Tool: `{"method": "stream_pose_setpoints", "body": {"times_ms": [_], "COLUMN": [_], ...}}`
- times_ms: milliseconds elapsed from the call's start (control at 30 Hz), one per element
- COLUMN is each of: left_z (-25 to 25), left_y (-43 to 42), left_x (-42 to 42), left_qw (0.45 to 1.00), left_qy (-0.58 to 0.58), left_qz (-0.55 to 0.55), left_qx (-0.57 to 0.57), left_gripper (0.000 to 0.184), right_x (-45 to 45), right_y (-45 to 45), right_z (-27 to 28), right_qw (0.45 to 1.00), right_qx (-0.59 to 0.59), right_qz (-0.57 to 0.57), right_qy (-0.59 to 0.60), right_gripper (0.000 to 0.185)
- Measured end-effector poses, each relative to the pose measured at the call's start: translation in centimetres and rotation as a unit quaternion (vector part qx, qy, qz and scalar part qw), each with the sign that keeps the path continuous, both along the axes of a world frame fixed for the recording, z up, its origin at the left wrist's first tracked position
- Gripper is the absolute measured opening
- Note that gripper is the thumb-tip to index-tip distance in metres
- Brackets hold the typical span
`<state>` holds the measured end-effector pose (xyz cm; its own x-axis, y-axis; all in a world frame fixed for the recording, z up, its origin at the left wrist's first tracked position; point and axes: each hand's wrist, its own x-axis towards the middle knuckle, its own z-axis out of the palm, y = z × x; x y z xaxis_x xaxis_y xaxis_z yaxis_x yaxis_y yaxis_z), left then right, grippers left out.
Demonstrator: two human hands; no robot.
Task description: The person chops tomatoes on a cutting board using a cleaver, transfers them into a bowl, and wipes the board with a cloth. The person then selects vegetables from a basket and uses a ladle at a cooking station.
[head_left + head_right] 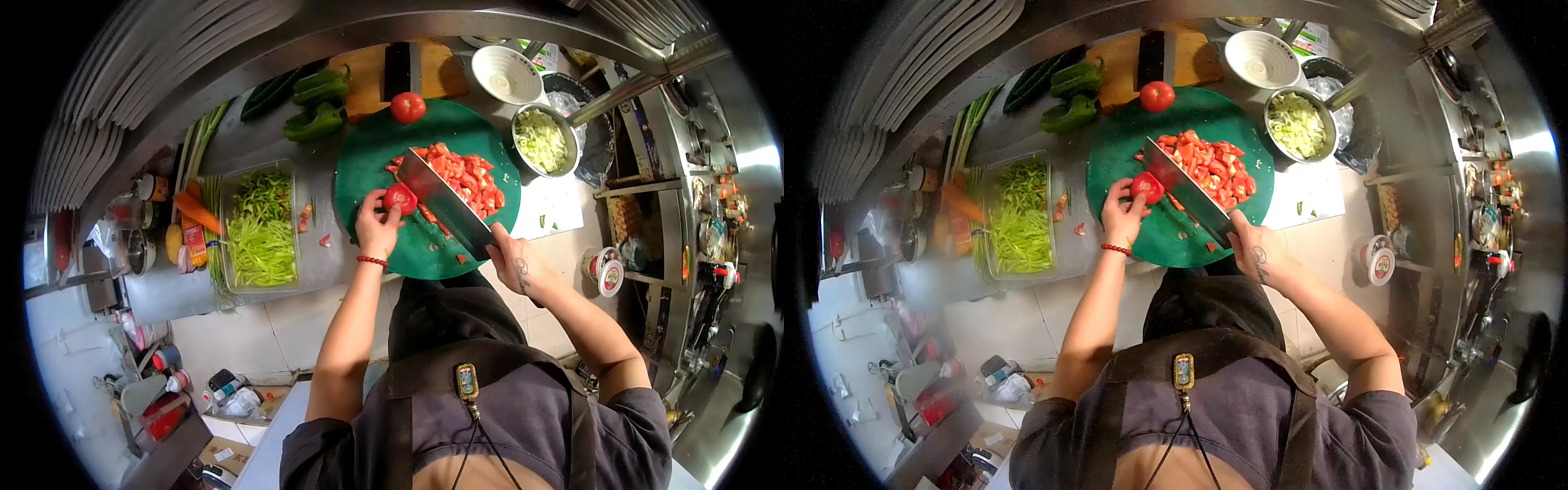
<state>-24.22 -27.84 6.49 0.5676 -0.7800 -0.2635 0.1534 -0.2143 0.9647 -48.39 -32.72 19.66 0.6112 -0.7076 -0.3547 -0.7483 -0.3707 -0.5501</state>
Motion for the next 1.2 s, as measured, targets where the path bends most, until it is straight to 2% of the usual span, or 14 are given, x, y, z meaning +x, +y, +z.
{"method": "stream_pose_setpoints", "body": {"times_ms": [200,367,400,467,533,567,633,667,767,800,900,967,1067,1200], "left_z": [-0.1,-0.7,-1.5,-1.3,0.6,0.5,-0.6,-1.4,-1.9,-1.7,-1.0,-1.1,-1.4,-0.3], "left_y": [-0.6,-0.9,-0.8,0.1,0.9,1.5,3.0,3.8,4.3,4.2,4.1,3.8,4.1,3.6], "left_x": [-0.9,-1.1,-0.8,-1.0,-1.3,-1.0,0.5,0.7,0.6,0.4,0.7,1.2,1.2,2.0], "left_qw": [1.000,0.999,0.999,0.997,0.966,0.966,0.927,0.948,0.951,0.921,0.893,0.899,0.878,0.861], "left_qy": [0.031,0.037,0.009,-0.021,-0.249,-0.251,-0.356,-0.295,-0.281,-0.370,-0.426,-0.412,-0.448,-0.467], "left_qz": [-0.001,0.005,-0.019,-0.044,-0.033,-0.032,-0.070,-0.074,-0.061,-0.057,-0.081,-0.075,-0.103,-0.143], "left_qx": [0.003,0.008,0.035,0.064,0.055,0.055,-0.099,-0.092,-0.116,-0.108,-0.120,-0.131,-0.131,-0.143], "left_gripper": [0.031,0.030,0.029,0.028,0.025,0.025,0.027,0.026,0.024,0.021,0.020,0.018,0.013,0.013], "right_x": [-0.1,1.1,2.3,4.6,5.8,5.7,5.4,5.1,5.0,5.4,6.0,6.2,5.7,5.9], "right_y": [0.4,0.8,0.6,0.4,-1.6,-2.6,-2.9,-2.4,-0.5,-0.5,-1.6,-1.1,-0.1,-0.7], "right_z": [1.0,-1.4,-2.2,-5.6,-5.8,-4.9,-2.9,-1.9,-3.8,-4.4,-3.3,-0.5,-3.9,-0.7], "right_qw": [1.000,0.998,0.994,0.995,0.995,0.996,0.996,0.997,0.997,0.993,0.985,0.981,0.982,0.979], "right_qx": [-0.008,0.011,0.014,-0.005,-0.031,-0.002,0.029,0.000,-0.018,-0.029,-0.047,-0.021,-0.013,-0.032], "right_qz": [0.009,0.045,0.050,0.059,0.069,0.075,0.078,0.076,0.068,0.109,0.156,0.164,0.157,0.178], "right_qy": [-0.005,0.045,0.091,0.080,0.063,0.044,0.024,0.021,0.025,0.038,0.050,0.100,0.101,0.098], "right_gripper": [0.026,0.035,0.044,0.041,0.039,0.028,0.021,0.021,0.021,0.023,0.029,0.039,0.038,0.034]}}
